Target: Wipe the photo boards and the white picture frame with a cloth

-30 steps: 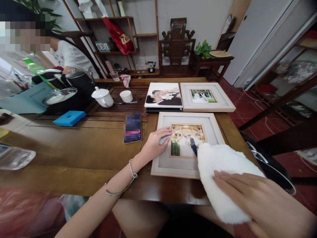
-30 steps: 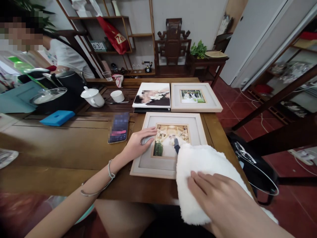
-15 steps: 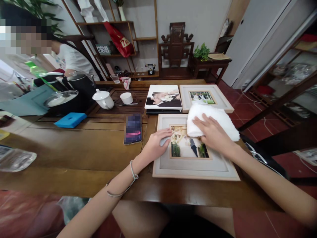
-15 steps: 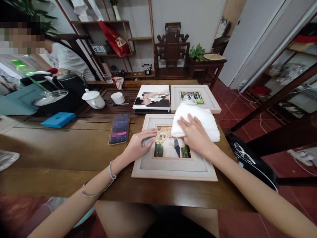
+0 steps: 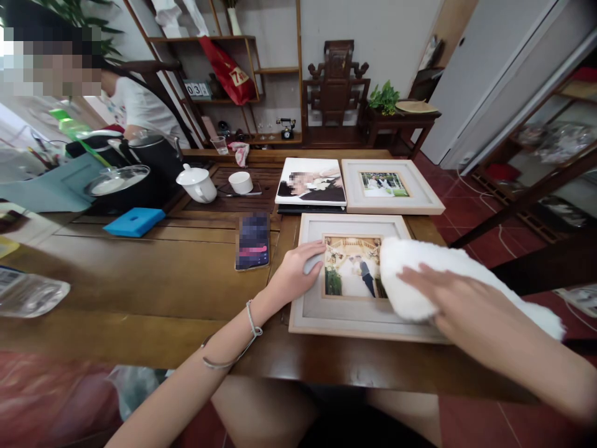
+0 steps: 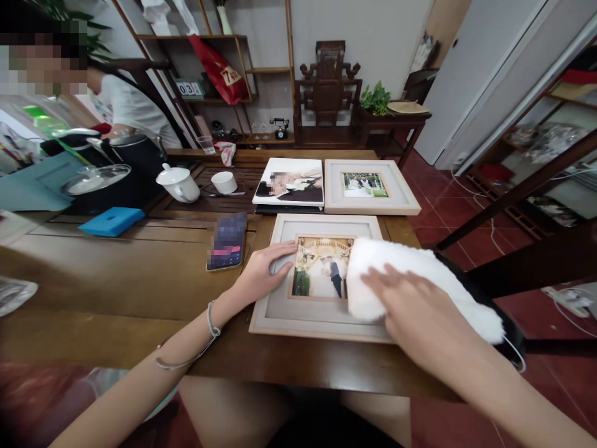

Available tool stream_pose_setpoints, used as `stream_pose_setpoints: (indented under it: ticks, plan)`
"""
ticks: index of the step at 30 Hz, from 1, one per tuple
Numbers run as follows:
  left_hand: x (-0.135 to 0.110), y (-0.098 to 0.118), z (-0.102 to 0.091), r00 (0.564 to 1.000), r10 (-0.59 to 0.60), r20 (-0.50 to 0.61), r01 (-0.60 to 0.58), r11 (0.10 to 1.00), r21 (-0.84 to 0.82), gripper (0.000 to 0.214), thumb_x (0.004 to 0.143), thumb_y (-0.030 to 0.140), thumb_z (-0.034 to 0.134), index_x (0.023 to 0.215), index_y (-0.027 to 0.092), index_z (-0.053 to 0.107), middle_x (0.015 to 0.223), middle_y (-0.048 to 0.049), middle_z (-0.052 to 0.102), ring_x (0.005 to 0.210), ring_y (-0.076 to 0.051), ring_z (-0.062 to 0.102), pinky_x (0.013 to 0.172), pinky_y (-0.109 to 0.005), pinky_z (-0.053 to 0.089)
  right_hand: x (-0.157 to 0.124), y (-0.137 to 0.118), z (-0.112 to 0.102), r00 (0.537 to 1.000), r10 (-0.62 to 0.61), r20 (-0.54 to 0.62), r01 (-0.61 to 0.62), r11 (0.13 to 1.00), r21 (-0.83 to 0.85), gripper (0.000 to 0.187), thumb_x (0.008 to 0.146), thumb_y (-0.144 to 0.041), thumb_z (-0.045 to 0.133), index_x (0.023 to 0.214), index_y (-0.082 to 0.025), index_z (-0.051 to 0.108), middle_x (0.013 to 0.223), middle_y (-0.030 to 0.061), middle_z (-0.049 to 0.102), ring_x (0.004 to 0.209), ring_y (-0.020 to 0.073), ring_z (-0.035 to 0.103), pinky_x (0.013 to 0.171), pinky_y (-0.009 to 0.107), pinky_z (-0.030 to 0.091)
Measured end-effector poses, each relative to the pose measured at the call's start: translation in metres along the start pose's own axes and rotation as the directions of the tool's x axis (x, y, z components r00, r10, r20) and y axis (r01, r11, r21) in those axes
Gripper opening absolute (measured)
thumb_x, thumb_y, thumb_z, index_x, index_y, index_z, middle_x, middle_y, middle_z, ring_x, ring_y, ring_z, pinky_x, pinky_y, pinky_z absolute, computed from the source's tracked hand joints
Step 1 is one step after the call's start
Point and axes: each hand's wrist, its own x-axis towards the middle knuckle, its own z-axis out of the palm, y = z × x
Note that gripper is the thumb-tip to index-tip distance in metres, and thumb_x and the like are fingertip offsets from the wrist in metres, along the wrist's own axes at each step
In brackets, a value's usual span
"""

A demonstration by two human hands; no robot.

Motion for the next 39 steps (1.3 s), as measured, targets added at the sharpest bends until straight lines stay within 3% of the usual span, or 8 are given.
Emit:
stream_pose_setpoints:
  ticks: [3,9,13,19,24,32,36,39]
  plan:
    - [0.000,0.001,0.000,1.000,-0.001,0.005,0.001,1.000,-0.002,0.031,0.086,0.013,0.059,0.115,0.012,0.070,0.122,-0.0142,0.071,0.120,-0.026,0.065,0.108,-0.043,0.050,0.040,0.024,0.023,0.980,0.197,0.016,-0.196,0.980,-0.045,0.063,0.072,-0.003,0.045,0.134,-0.010,0.058,0.129,0.0182,0.066,0.112,0.0353,0.065,0.090,0.049,0.054]
    - [0.000,0.001,0.000,1.000,-0.011,0.003,0.011,1.000,0.002,0.031,0.086,0.014,0.059,0.114,0.010,0.071,0.122,-0.0156,0.071,0.119,-0.026,0.066,0.108,-0.043,0.050,0.087,0.020,0.051,0.990,0.137,-0.014,-0.136,0.989,0.054,0.066,0.073,-0.002,0.048,0.139,0.001,0.048,0.145,0.0201,0.052,0.138,0.0389,0.040,0.113,0.053,0.036]
    - [0.000,0.001,0.000,1.000,0.002,0.003,-0.002,1.000,0.005,0.031,0.086,0.014,0.058,0.115,0.013,0.070,0.123,-0.0140,0.071,0.120,-0.025,0.065,0.108,-0.043,0.051,0.063,-0.021,0.043,0.998,0.023,0.058,-0.032,0.987,0.157,0.071,0.070,0.000,0.045,0.140,0.000,0.048,0.148,0.0188,0.049,0.139,0.0387,0.039,0.114,0.056,0.035]
    - [0.000,0.002,-0.001,1.000,-0.022,0.019,0.022,1.000,0.003,0.031,0.087,0.015,0.057,0.115,0.013,0.070,0.122,-0.0133,0.072,0.121,-0.026,0.064,0.109,-0.044,0.050,-0.011,-0.059,0.001,0.974,-0.208,0.091,0.167,0.928,0.333,0.092,0.056,0.003,0.042,0.146,-0.011,0.044,0.151,0.0100,0.047,0.139,0.0289,0.043,0.110,0.047,0.044]
    - [0.001,0.001,0.000,0.999,-0.025,0.024,0.025,1.000,0.000,0.032,0.086,0.014,0.058,0.116,0.013,0.070,0.123,-0.0132,0.071,0.120,-0.026,0.065,0.108,-0.044,0.050,-0.008,-0.032,0.007,0.987,-0.137,0.087,0.104,0.946,0.307,0.090,0.056,0.003,0.042,0.143,-0.017,0.050,0.147,0.0068,0.052,0.138,0.0252,0.045,0.111,0.047,0.043]
    - [0.001,0.002,-0.001,0.999,-0.033,0.030,0.032,0.999,0.007,0.031,0.086,0.015,0.059,0.115,0.013,0.070,0.123,-0.0136,0.071,0.121,-0.027,0.065,0.108,-0.045,0.050,0.080,0.039,0.058,0.982,0.171,-0.078,-0.158,0.975,0.154,0.063,0.077,-0.007,0.048,0.140,-0.007,0.051,0.148,0.0181,0.050,0.144,0.0361,0.032,0.114,0.059,0.031]
    - [0.001,0.002,-0.002,0.999,-0.031,0.023,0.031,1.000,0.001,0.031,0.086,0.015,0.059,0.115,0.011,0.070,0.123,-0.0152,0.071,0.119,-0.027,0.065,0.108,-0.046,0.050,0.098,0.033,0.065,0.990,0.140,-0.037,-0.134,0.984,0.116,0.067,0.076,-0.005,0.050,0.143,-0.002,0.046,0.150,0.0215,0.045,0.144,0.0409,0.028,0.114,0.060,0.028]
    - [0.001,0.000,0.000,1.000,-0.015,0.016,0.014,1.000,0.001,0.031,0.087,0.015,0.059,0.115,0.011,0.070,0.123,-0.0149,0.071,0.119,-0.027,0.065,0.108,-0.046,0.051,0.083,0.013,0.061,0.996,0.084,0.025,-0.086,0.989,0.119,0.072,0.073,-0.002,0.048,0.144,-0.003,0.044,0.152,0.0213,0.043,0.143,0.0405,0.031,0.114,0.060,0.028]
